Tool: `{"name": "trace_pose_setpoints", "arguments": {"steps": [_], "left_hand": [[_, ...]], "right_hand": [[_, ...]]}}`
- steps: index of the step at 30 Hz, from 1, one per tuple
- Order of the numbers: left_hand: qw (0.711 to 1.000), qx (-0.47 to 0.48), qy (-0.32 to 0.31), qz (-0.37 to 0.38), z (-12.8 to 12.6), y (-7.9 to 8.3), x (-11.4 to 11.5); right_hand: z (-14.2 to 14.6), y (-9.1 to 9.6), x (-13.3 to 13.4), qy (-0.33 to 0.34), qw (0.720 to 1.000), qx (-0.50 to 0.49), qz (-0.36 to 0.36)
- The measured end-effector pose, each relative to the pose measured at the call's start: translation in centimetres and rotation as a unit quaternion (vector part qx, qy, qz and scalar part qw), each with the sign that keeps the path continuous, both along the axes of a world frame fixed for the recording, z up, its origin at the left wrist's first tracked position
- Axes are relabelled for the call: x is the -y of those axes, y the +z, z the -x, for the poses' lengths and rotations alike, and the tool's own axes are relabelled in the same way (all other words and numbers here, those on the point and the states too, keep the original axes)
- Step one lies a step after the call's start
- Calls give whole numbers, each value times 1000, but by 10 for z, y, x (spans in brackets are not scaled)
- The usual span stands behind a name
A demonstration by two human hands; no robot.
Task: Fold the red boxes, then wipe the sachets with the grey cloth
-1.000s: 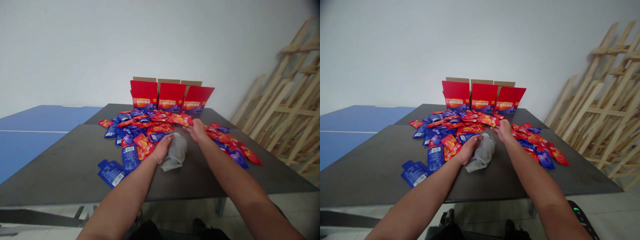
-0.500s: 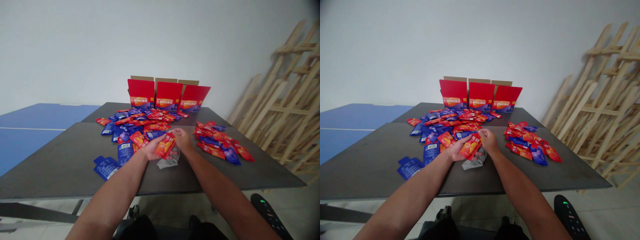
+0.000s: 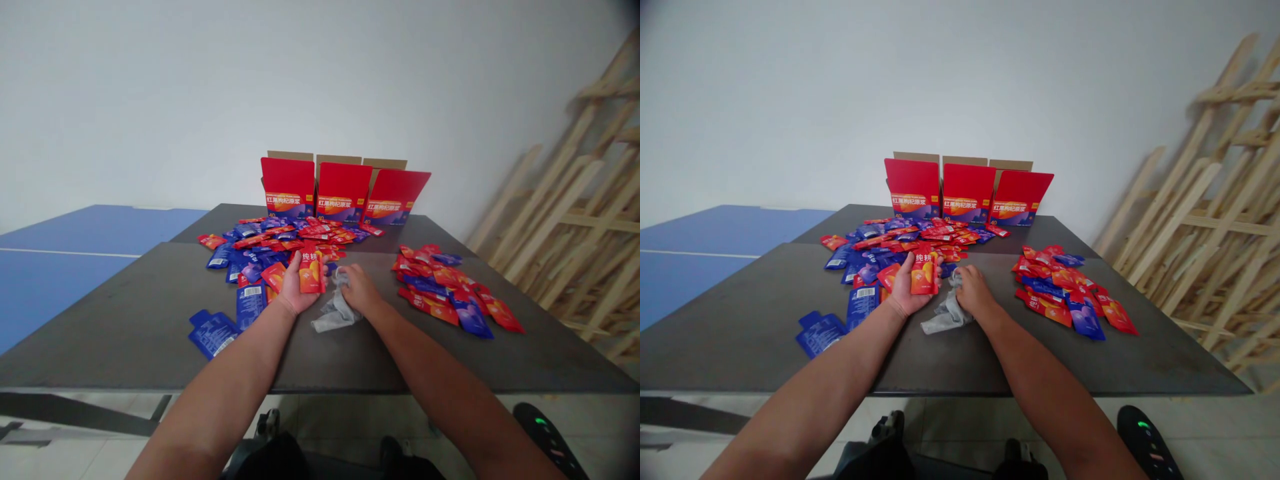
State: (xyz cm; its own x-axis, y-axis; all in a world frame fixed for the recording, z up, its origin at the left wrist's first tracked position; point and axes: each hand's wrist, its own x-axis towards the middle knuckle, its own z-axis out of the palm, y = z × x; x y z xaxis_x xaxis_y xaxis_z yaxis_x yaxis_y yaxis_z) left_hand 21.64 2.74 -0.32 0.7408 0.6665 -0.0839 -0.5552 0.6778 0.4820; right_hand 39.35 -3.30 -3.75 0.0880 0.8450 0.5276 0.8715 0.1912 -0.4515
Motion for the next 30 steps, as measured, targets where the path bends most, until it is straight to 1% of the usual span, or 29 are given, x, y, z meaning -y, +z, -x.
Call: {"name": "trace_pose_setpoints", "arguments": {"steps": [3, 4, 5, 7, 9, 10, 12, 16, 19, 22, 25, 28, 30], "left_hand": [[999, -9, 30, 12, -1, -1, -1], [999, -11, 36, 16, -2, -2, -1], [999, -17, 36, 22, -2, -2, -2], [998, -42, 9, 35, -3, -4, -2], [996, -77, -33, 43, -3, -6, -1], [994, -91, -52, 45, -3, -6, 0], [991, -103, -75, 45, -3, -7, 1], [992, -92, -76, 40, -4, -8, 3], [989, -94, -105, 46, -7, -9, 7], [986, -110, -124, 35, -10, -9, 12], [982, -139, -124, -3, -12, -8, 16], [976, -170, -131, -33, -12, -7, 18], [972, -180, -146, -40, -10, -7, 18]], "right_hand": [[-1, 15, 9, 18, 995, -13, -96], [0, 19, 13, 40, 991, -11, -125], [3, 22, 17, 76, 986, -2, -149], [13, 24, 22, 178, 967, 32, -182], [25, 23, 23, 271, 938, 73, -204], [31, 22, 23, 299, 927, 92, -209], [40, 20, 20, 318, 917, 119, -209], [44, 21, 15, 310, 919, 133, -204], [39, 22, 14, 283, 928, 120, -209], [34, 21, 13, 218, 948, 94, -211], [29, 20, 12, 137, 965, 56, -216], [21, 20, 10, 54, 973, 9, -225], [14, 20, 8, 9, 975, -27, -222]]}}
